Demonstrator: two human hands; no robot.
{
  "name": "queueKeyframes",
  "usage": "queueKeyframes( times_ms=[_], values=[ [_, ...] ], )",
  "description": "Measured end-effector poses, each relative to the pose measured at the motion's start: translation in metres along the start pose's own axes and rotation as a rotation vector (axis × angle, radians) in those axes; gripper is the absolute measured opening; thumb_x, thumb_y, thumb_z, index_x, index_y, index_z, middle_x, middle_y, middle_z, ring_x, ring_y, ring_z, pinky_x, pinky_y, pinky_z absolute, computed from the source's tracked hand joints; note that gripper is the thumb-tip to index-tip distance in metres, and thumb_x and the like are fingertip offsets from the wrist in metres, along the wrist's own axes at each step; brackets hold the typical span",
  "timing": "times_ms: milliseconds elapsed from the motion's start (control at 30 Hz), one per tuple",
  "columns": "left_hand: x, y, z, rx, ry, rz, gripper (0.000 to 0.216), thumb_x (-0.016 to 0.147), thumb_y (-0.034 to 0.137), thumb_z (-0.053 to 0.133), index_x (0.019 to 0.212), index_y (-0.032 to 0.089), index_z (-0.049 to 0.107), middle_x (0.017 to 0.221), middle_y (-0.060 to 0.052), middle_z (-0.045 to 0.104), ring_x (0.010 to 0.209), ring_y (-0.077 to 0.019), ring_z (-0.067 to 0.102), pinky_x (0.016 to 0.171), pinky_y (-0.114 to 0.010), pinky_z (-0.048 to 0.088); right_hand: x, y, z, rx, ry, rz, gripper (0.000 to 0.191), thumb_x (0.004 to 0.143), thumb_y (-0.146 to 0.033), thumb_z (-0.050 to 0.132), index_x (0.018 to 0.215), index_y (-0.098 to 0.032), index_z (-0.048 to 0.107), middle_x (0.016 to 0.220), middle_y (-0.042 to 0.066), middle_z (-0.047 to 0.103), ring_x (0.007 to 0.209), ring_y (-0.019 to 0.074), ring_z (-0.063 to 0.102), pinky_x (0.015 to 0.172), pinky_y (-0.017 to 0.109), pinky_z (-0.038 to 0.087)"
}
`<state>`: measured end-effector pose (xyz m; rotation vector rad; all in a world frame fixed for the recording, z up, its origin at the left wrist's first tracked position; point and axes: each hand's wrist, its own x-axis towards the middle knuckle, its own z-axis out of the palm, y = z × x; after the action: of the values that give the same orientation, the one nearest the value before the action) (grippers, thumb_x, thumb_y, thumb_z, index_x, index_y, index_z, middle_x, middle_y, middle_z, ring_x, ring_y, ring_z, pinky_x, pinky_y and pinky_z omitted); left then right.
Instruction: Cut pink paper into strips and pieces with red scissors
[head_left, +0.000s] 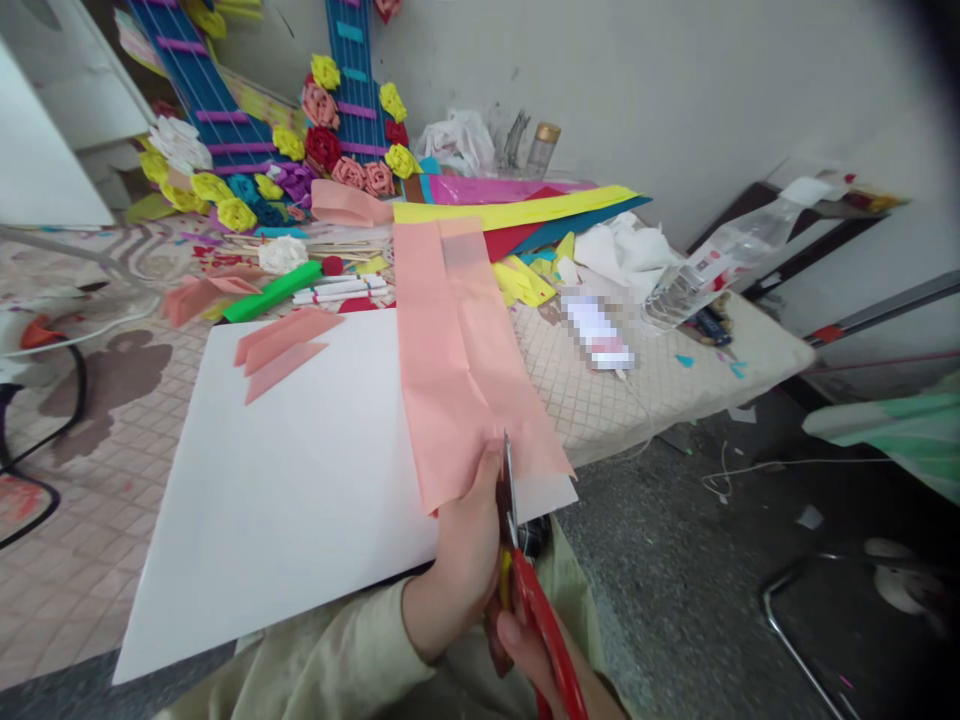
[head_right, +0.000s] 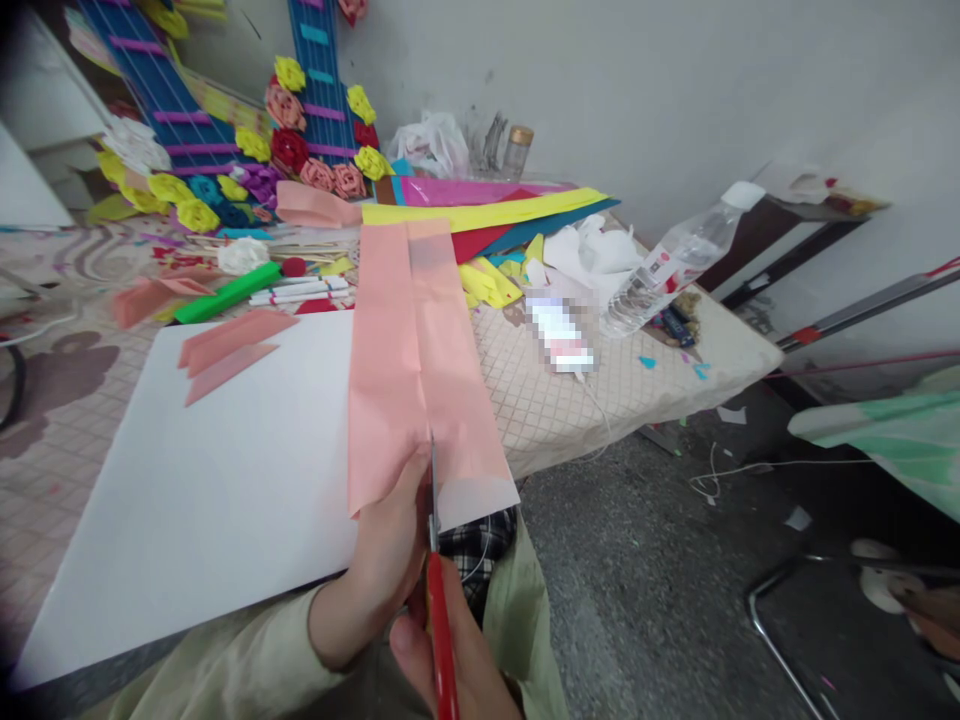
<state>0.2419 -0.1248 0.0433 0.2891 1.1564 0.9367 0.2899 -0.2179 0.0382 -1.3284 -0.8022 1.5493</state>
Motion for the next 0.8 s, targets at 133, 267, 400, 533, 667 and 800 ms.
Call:
queueKeyframes(
  times_ms=[133, 267, 400, 533, 667, 800],
  values=[
    [-0.0006, 0.0001, 0.0, -0.012, -0.012, -0.003, 0.041, 0.067, 0.051, 0.065, 0.089, 0.018, 0.069, 0.104, -0.008, 0.067, 0.105, -0.0248, 0.057, 0.1, -0.037, 0.036, -0.0016, 0.0026, -0.0006, 0.001, 0.051, -0.039, 0.044, 0.077, -0.048, 0.056, 0.118, -0.031, 0.051, 0.118, 0.003, 0.059, 0.116, 0.0234, 0.049, 0.096, 0.036, 0.039],
    [-0.0011, 0.0008, -0.0007, 0.017, -0.004, -0.019, 0.041, 0.066, 0.054, 0.065, 0.083, 0.017, 0.069, 0.103, -0.01, 0.067, 0.104, -0.028, 0.057, 0.1, -0.042, 0.035, 0.0001, 0.0, 0.0016, 0.044, 0.034, -0.058, 0.044, 0.077, -0.05, 0.056, 0.117, -0.032, 0.053, 0.119, 0.001, 0.06, 0.117, 0.0205, 0.049, 0.094, 0.031, 0.042],
    [-0.001, 0.0016, -0.001, 0.021, -0.01, -0.002, 0.042, 0.066, 0.054, 0.065, 0.086, 0.017, 0.069, 0.105, -0.008, 0.067, 0.107, -0.0281, 0.055, 0.101, -0.043, 0.034, 0.0012, -0.0023, 0.004, 0.07, 0.017, -0.089, 0.048, 0.078, -0.051, 0.054, 0.12, -0.027, 0.052, 0.124, 0.004, 0.057, 0.118, 0.0198, 0.049, 0.098, 0.03, 0.04],
    [-0.0021, 0.004, 0.0005, 0.003, 0.007, -0.014, 0.041, 0.066, 0.053, 0.065, 0.087, 0.018, 0.069, 0.104, -0.007, 0.067, 0.108, -0.0262, 0.055, 0.101, -0.04, 0.034, -0.0015, -0.0003, 0.0026, -0.023, 0.073, -0.052, 0.053, 0.078, -0.054, 0.053, 0.121, -0.022, 0.052, 0.125, 0.008, 0.057, 0.118, 0.0213, 0.049, 0.097, 0.03, 0.042],
    [-0.0032, 0.0048, 0.002, -0.001, 0.049, -0.032, 0.04, 0.064, 0.051, 0.067, 0.086, 0.018, 0.07, 0.1, -0.006, 0.069, 0.102, -0.0242, 0.058, 0.097, -0.037, 0.04, -0.0038, 0.0003, 0.0015, -0.072, 0.088, -0.036, 0.052, 0.076, -0.058, 0.051, 0.116, -0.024, 0.056, 0.124, 0.005, 0.058, 0.118, 0.0218, 0.049, 0.094, 0.029, 0.044],
    [-0.0033, 0.0033, 0.0021, -0.038, 0.013, 0.01, 0.037, 0.067, 0.049, 0.066, 0.09, 0.019, 0.069, 0.102, -0.005, 0.068, 0.103, -0.0228, 0.058, 0.099, -0.036, 0.038, -0.0046, -0.0001, 0.0025, -0.017, 0.084, 0.021, 0.057, 0.073, -0.061, 0.052, 0.117, -0.025, 0.056, 0.126, 0.005, 0.056, 0.111, 0.0211, 0.055, 0.092, 0.029, 0.045]
  ],
)
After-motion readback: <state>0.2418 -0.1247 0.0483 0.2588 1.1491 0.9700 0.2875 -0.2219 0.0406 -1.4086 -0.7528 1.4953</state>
